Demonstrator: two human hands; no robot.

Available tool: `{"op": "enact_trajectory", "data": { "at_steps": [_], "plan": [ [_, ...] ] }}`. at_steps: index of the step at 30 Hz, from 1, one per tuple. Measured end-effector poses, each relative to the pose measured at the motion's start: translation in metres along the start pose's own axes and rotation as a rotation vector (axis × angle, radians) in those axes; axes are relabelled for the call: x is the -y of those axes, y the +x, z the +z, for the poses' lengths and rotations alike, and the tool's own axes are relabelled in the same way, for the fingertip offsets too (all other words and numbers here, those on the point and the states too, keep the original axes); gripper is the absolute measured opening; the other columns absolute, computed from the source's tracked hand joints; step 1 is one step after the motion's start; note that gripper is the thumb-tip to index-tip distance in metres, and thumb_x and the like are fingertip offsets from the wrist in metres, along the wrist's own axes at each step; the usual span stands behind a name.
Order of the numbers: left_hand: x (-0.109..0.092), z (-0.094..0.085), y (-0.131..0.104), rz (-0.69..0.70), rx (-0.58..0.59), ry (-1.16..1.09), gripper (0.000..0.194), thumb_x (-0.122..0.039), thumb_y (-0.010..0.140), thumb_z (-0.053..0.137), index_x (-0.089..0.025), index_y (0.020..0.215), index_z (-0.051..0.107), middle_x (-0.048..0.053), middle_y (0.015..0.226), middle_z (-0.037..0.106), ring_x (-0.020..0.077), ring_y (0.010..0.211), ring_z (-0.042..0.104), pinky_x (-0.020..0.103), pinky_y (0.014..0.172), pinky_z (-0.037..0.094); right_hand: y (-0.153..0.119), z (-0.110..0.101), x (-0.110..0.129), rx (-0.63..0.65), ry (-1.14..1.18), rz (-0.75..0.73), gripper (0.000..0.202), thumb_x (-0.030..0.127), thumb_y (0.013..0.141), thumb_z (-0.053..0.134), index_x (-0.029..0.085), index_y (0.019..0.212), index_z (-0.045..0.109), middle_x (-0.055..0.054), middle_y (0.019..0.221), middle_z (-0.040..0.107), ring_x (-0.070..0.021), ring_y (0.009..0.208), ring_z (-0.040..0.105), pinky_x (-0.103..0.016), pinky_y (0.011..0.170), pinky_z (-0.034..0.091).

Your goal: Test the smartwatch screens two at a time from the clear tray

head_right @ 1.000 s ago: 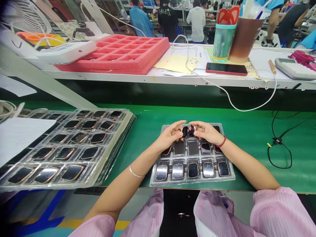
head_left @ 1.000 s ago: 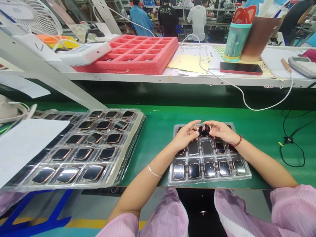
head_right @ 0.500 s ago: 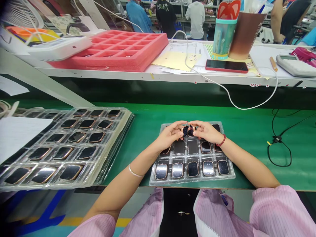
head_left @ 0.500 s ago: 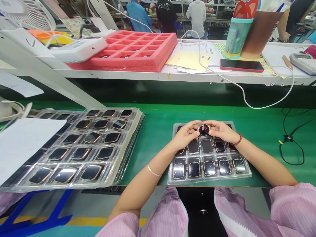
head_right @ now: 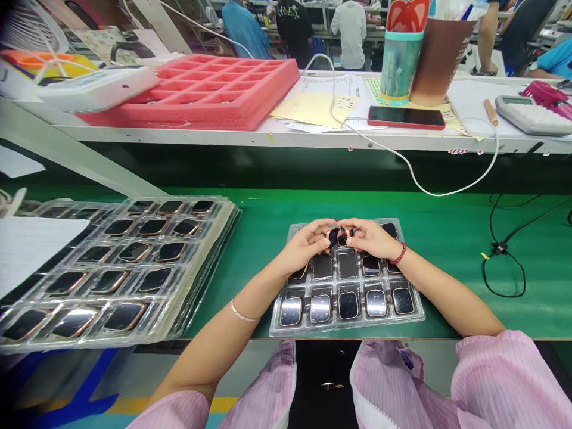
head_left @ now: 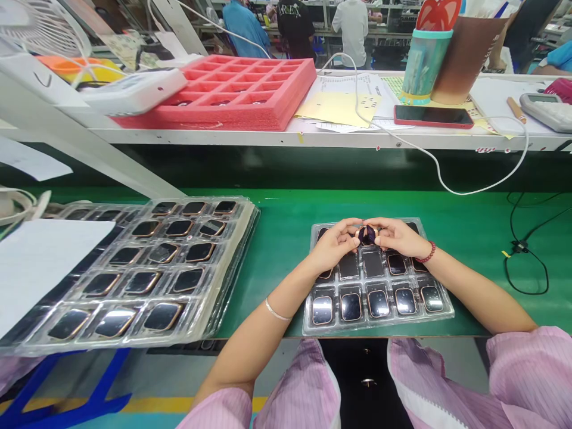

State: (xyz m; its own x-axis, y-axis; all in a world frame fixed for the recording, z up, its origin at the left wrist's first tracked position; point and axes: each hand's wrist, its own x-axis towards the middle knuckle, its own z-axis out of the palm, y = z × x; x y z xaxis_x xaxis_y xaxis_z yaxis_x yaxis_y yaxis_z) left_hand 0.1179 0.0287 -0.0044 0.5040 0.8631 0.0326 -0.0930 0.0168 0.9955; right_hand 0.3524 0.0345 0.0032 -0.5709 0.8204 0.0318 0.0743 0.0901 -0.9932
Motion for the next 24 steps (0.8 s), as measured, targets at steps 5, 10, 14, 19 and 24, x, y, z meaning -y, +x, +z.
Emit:
{"op": "enact_trajectory", "data": {
  "at_steps": [5, 10, 14, 19, 24],
  "plan": [
    [-0.002, 0.000, 0.001, -0.019, -0.074, 0.014, 0.053, -0.043, 0.086, 0.070, -0.017, 0.131, 0.058, 0.011, 0.112, 0.069, 0.0178, 0.081, 0.069, 0.025, 0.063, 0.051, 0.002, -0.002, -0.002, -0.049, 0.084, 0.046, 0.054, 0.035, 0.087, 0.074, 0.017, 0.135, 0.059, -0.004, 0.091, 0.068, -0.0140, 0.066, 0.067, -0.027, 0.059, 0.058],
    [-0.008, 0.003, -0.001, -0.058, -0.129, -0.013, 0.049, -0.025, 0.081, 0.070, -0.017, 0.127, 0.058, 0.009, 0.108, 0.072, 0.0175, 0.081, 0.071, 0.024, 0.061, 0.051, 0.002, 0.000, 0.001, -0.072, 0.086, 0.053, 0.051, 0.025, 0.086, 0.069, 0.020, 0.136, 0.058, -0.009, 0.113, 0.071, -0.0169, 0.080, 0.071, -0.026, 0.060, 0.061],
    [-0.009, 0.005, -0.001, -0.062, -0.115, 0.007, 0.046, -0.018, 0.077, 0.068, -0.016, 0.121, 0.058, 0.005, 0.095, 0.072, 0.0118, 0.067, 0.066, 0.021, 0.055, 0.046, 0.001, 0.003, 0.005, -0.043, 0.013, 0.054, 0.041, 0.020, 0.085, 0.064, 0.019, 0.126, 0.064, -0.007, 0.105, 0.073, -0.0157, 0.075, 0.070, -0.027, 0.062, 0.059],
    [-0.010, 0.005, 0.000, -0.061, -0.105, 0.042, 0.044, -0.022, 0.078, 0.065, -0.016, 0.121, 0.056, 0.005, 0.094, 0.071, 0.0144, 0.066, 0.066, 0.025, 0.058, 0.046, 0.001, 0.004, 0.011, -0.037, -0.035, 0.040, 0.037, 0.022, 0.084, 0.065, 0.019, 0.120, 0.063, -0.007, 0.103, 0.073, -0.0181, 0.078, 0.070, -0.027, 0.060, 0.057],
    [-0.025, 0.011, -0.025, 0.054, -0.070, 0.466, 0.016, -0.026, 0.091, 0.054, -0.018, 0.100, 0.064, 0.006, 0.094, 0.071, 0.0195, 0.080, 0.067, 0.032, 0.072, 0.051, -0.011, 0.020, 0.019, -0.168, -0.290, -0.082, 0.011, 0.021, 0.092, 0.058, 0.018, 0.100, 0.066, -0.007, 0.098, 0.072, -0.0212, 0.089, 0.069, -0.036, 0.078, 0.055]
  ]
}}
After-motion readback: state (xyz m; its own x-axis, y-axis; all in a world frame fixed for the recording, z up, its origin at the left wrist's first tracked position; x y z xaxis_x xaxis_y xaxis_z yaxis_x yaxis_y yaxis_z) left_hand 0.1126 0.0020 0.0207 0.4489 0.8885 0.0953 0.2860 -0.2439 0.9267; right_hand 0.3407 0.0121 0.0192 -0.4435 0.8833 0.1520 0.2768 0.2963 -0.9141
